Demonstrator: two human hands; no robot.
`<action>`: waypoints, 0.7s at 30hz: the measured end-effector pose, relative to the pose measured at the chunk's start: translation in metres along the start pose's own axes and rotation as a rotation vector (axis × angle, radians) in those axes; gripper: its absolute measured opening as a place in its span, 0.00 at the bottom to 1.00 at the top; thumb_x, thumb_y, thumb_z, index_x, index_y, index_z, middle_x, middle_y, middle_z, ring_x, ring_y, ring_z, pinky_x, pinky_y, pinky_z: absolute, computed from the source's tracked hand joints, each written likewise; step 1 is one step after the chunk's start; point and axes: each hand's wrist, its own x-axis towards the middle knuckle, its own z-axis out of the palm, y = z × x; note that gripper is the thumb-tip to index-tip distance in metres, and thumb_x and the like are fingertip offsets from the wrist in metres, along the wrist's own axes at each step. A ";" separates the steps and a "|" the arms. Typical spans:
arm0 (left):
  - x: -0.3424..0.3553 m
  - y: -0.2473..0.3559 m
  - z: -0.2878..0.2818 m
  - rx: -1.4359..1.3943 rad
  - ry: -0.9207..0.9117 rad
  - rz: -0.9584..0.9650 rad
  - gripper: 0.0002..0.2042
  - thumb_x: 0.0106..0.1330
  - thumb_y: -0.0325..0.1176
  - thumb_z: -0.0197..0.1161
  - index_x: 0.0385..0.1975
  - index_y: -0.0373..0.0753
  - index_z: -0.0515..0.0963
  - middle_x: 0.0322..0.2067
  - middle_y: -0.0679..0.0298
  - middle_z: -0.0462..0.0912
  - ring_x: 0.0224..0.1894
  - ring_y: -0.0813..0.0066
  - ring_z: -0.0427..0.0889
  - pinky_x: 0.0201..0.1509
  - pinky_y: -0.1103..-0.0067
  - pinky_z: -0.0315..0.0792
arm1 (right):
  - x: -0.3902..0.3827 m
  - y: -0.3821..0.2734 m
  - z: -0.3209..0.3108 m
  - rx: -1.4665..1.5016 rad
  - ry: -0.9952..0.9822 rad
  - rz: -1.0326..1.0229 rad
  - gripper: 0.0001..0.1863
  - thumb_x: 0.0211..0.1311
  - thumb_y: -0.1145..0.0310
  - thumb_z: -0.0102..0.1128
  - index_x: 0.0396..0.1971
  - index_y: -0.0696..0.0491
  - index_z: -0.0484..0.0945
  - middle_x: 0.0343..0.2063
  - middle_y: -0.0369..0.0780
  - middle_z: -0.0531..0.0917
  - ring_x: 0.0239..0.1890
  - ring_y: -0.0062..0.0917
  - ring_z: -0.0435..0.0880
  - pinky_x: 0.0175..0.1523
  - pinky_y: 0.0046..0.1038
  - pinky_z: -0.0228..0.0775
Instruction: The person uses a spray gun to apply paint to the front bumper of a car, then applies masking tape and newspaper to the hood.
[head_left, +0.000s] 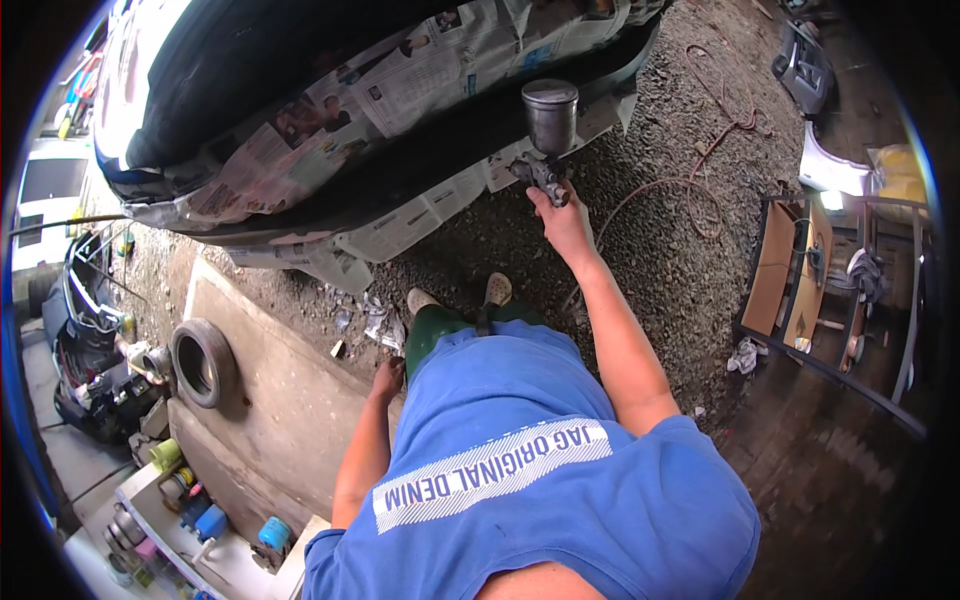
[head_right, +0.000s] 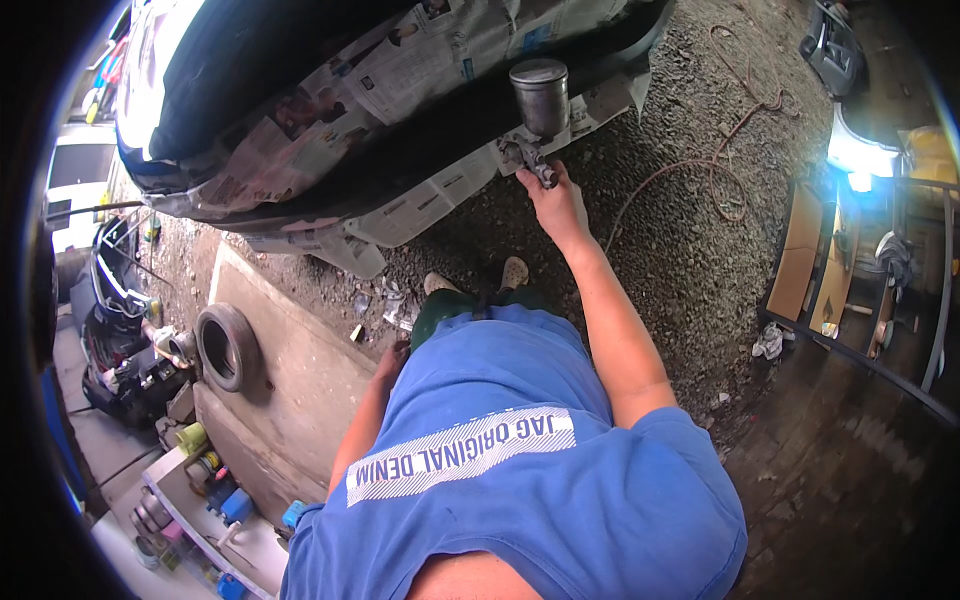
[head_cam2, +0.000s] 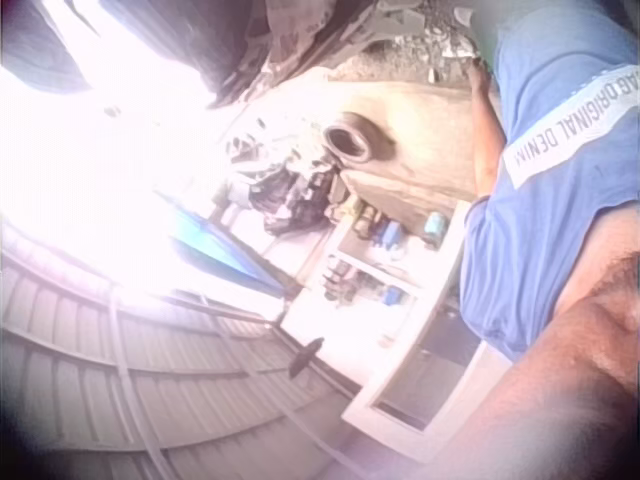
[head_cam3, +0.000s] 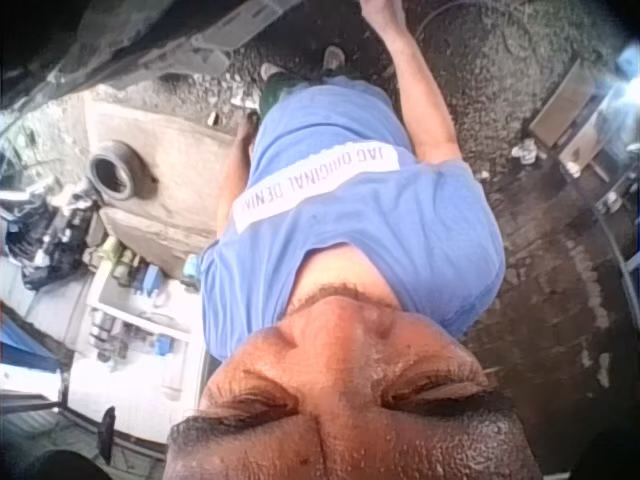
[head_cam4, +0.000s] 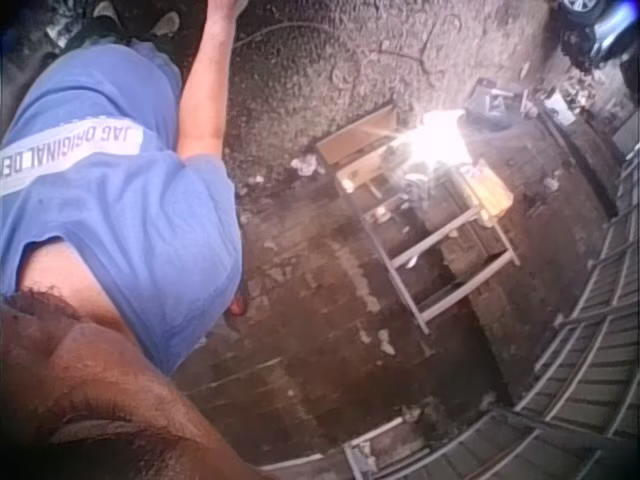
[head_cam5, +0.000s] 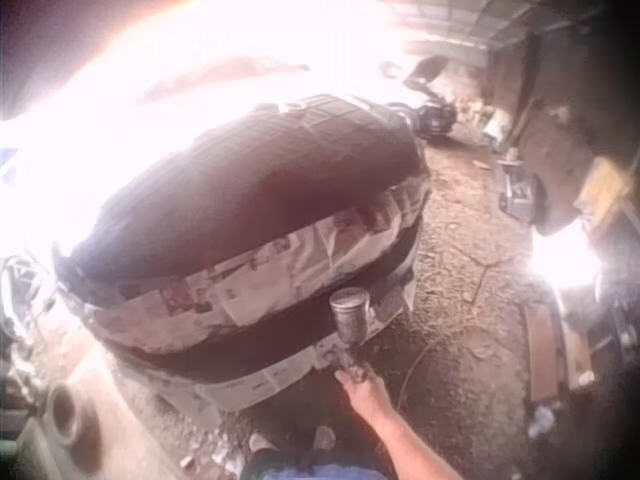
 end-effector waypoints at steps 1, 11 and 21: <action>0.000 -0.001 0.001 -0.024 -0.001 -0.057 0.19 0.71 0.41 0.52 0.52 0.36 0.79 0.49 0.45 0.83 0.54 0.48 0.81 0.57 0.64 0.73 | -0.006 -0.004 -0.001 0.035 -0.059 0.069 0.26 0.67 0.47 0.62 0.42 0.59 0.76 0.24 0.47 0.82 0.24 0.39 0.85 0.29 0.37 0.74; 0.000 -0.013 -0.012 0.024 -0.012 -0.019 0.24 0.75 0.50 0.47 0.50 0.34 0.80 0.47 0.42 0.83 0.53 0.45 0.81 0.56 0.62 0.73 | -0.057 -0.026 0.050 0.042 -0.189 -0.005 0.24 0.69 0.49 0.59 0.44 0.58 0.74 0.27 0.56 0.83 0.36 0.58 0.83 0.34 0.49 0.73; -0.018 -0.049 -0.065 0.065 -0.003 -0.094 0.27 0.73 0.55 0.50 0.50 0.34 0.80 0.46 0.43 0.84 0.52 0.47 0.82 0.55 0.63 0.73 | -0.085 -0.037 0.119 -0.118 -0.104 -0.053 0.25 0.68 0.47 0.60 0.42 0.57 0.70 0.29 0.58 0.83 0.38 0.62 0.80 0.36 0.53 0.72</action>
